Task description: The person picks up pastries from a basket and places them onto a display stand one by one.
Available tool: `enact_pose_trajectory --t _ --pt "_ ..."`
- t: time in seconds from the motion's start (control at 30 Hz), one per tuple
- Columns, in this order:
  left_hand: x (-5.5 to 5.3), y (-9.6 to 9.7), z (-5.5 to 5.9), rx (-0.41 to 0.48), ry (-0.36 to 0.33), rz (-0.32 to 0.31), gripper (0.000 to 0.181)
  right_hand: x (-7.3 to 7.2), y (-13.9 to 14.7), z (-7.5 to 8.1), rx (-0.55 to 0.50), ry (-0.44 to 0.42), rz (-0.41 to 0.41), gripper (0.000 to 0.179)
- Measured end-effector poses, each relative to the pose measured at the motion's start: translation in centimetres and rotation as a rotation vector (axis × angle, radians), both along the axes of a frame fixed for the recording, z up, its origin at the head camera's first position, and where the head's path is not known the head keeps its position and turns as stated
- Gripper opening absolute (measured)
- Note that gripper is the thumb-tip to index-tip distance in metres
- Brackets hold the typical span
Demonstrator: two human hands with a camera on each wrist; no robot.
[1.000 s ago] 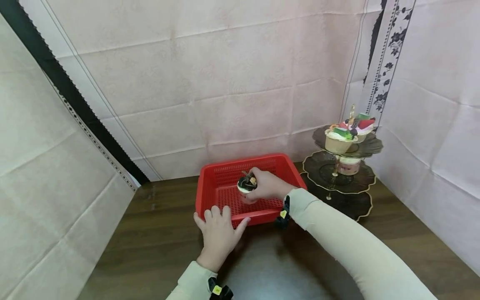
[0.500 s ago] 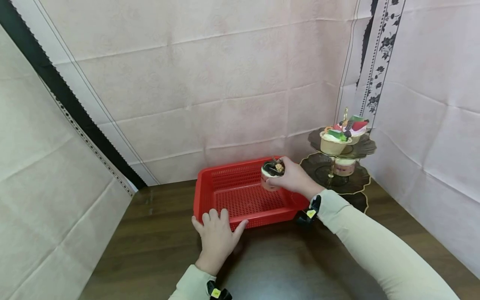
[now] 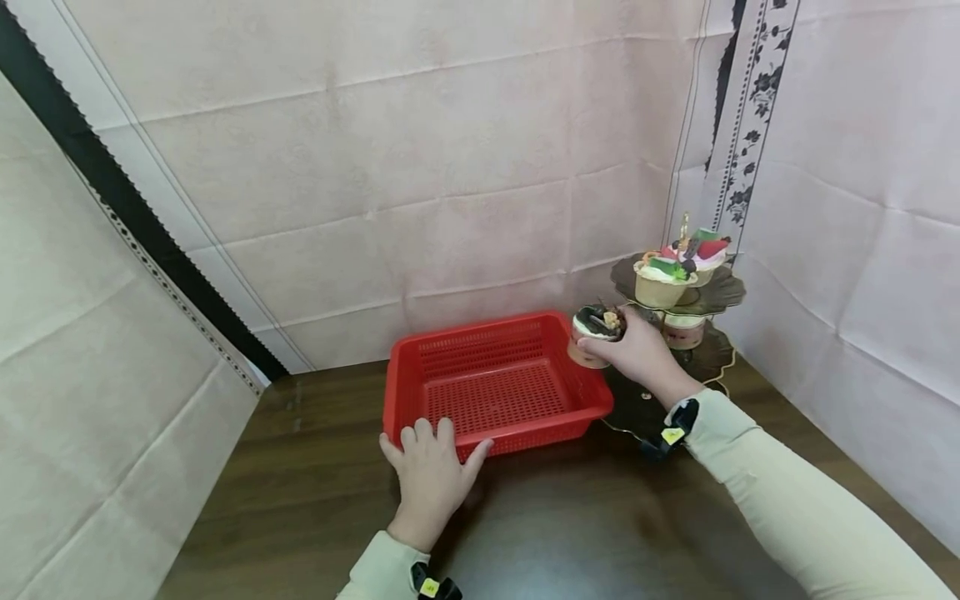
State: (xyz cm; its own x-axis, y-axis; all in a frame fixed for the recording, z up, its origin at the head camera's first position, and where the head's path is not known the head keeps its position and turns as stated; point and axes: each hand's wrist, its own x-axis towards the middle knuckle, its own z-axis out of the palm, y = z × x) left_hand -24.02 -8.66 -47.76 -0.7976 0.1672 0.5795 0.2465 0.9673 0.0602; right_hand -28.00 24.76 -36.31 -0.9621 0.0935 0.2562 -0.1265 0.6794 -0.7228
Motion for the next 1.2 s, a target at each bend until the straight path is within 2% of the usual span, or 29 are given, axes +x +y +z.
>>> enact_pose_trajectory --t 0.27,0.37,0.53,0.73,0.93,1.2 --pt "0.2 -0.1 -0.1 0.001 -0.009 -0.004 0.067 1.2 2.4 -0.6 -0.051 0.017 -0.08 0.093" --pt "0.2 -0.1 -0.2 0.002 -0.01 -0.004 0.067 1.5 3.0 -0.8 -0.037 0.025 -0.11 0.095" --pt "0.1 -0.1 -0.2 0.003 -0.01 -0.004 0.068 1.8 3.5 -1.3 -0.02 0.058 -0.128 0.093" --pt "0.0 -0.1 0.0 0.004 0.003 -0.013 0.069 2.0 4.0 -1.4 0.004 0.036 -0.146 0.091" --pt "0.0 -0.2 0.0 0.007 0.006 -0.012 0.07 2.2 4.4 -1.3 0.008 0.006 -0.17 0.098" --pt "-0.1 0.0 0.0 0.002 -0.009 -0.01 0.068 2.3 4.6 -1.0 0.027 0.027 -0.182 0.098"
